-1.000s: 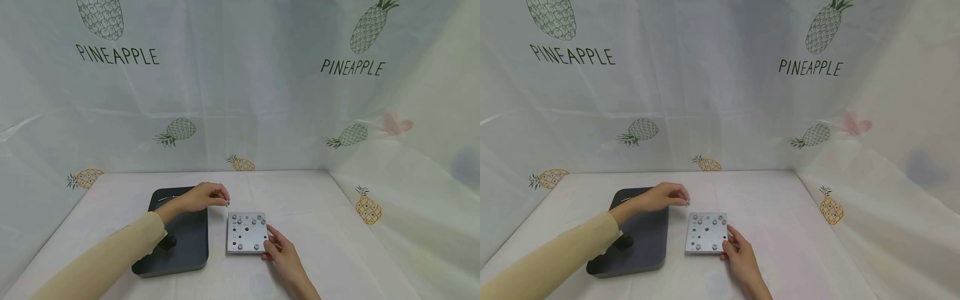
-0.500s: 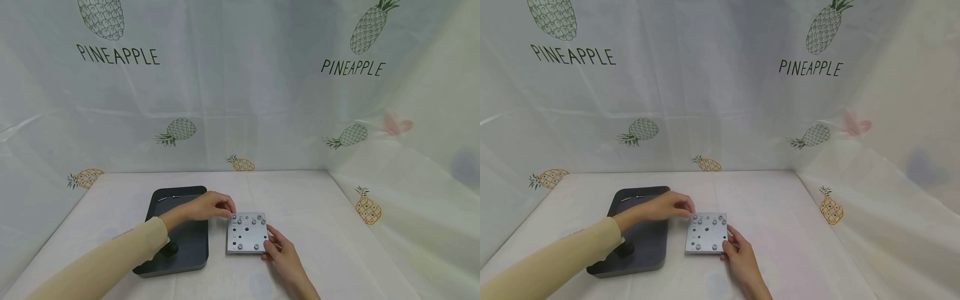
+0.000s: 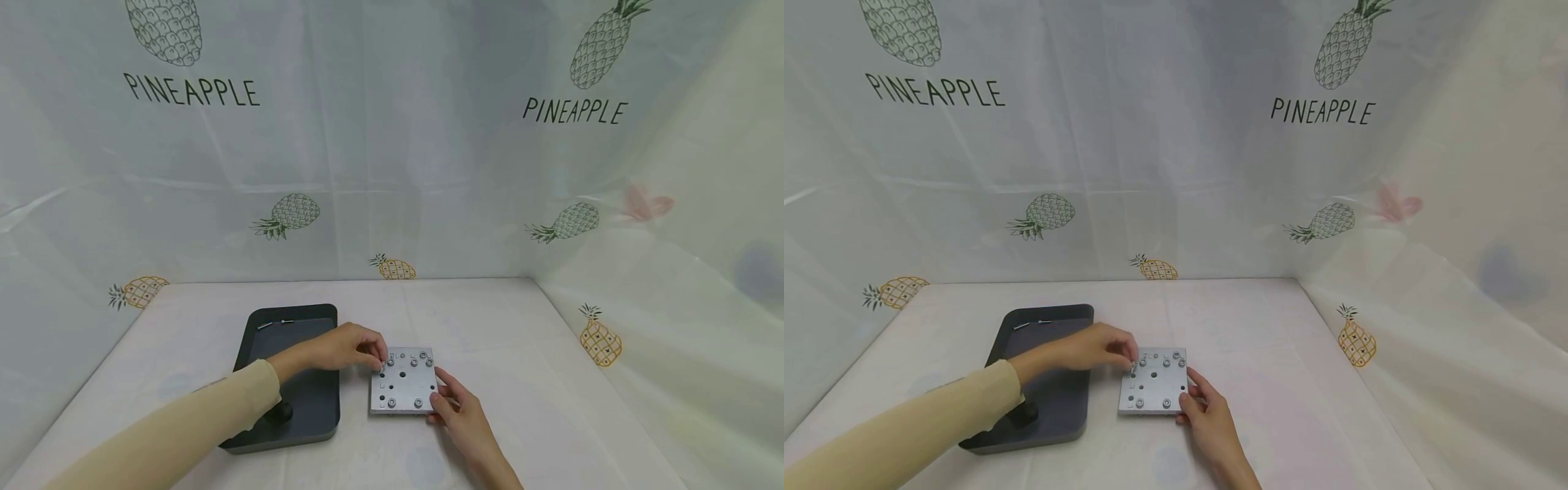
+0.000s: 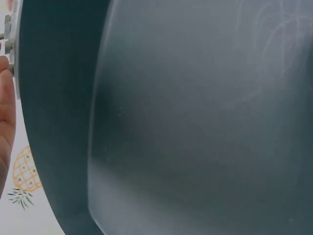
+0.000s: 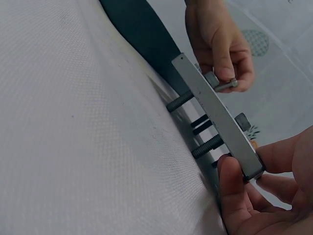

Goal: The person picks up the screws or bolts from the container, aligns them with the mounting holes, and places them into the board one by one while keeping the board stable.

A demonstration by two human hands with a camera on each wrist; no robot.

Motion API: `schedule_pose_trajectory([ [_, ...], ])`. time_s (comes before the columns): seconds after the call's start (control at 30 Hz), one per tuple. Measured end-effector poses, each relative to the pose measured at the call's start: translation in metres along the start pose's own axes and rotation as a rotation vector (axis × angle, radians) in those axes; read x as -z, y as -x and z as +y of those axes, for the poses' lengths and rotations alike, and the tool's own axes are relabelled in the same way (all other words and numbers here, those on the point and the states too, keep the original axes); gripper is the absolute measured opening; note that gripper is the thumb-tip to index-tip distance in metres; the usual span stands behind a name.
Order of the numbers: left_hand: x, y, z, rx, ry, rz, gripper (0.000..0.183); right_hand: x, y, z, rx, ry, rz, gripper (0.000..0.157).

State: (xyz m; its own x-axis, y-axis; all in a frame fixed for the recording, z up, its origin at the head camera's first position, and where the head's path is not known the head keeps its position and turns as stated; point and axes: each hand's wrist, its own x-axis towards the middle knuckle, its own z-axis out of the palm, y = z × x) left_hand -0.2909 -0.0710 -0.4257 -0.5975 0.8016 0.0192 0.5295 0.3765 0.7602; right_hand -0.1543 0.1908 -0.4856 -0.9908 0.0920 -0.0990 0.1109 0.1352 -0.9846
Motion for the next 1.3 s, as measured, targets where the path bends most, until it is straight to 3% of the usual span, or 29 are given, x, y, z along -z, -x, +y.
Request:
schedule_pose_trajectory([
  [0.53,-0.003,-0.001,-0.002,0.000,-0.028,-0.022,0.007,0.000,0.003,-0.004,-0.015,0.018,-0.005,0.057],
  [0.9,-0.002,0.000,0.000,-0.038,-0.033,-0.033,0.013,-0.001,0.002,-0.004,-0.025,0.030,-0.005,0.057],
  [1.3,-0.010,-0.018,0.019,-0.109,-0.280,-0.085,0.012,-0.001,0.002,-0.005,-0.025,0.022,-0.008,0.057],
])
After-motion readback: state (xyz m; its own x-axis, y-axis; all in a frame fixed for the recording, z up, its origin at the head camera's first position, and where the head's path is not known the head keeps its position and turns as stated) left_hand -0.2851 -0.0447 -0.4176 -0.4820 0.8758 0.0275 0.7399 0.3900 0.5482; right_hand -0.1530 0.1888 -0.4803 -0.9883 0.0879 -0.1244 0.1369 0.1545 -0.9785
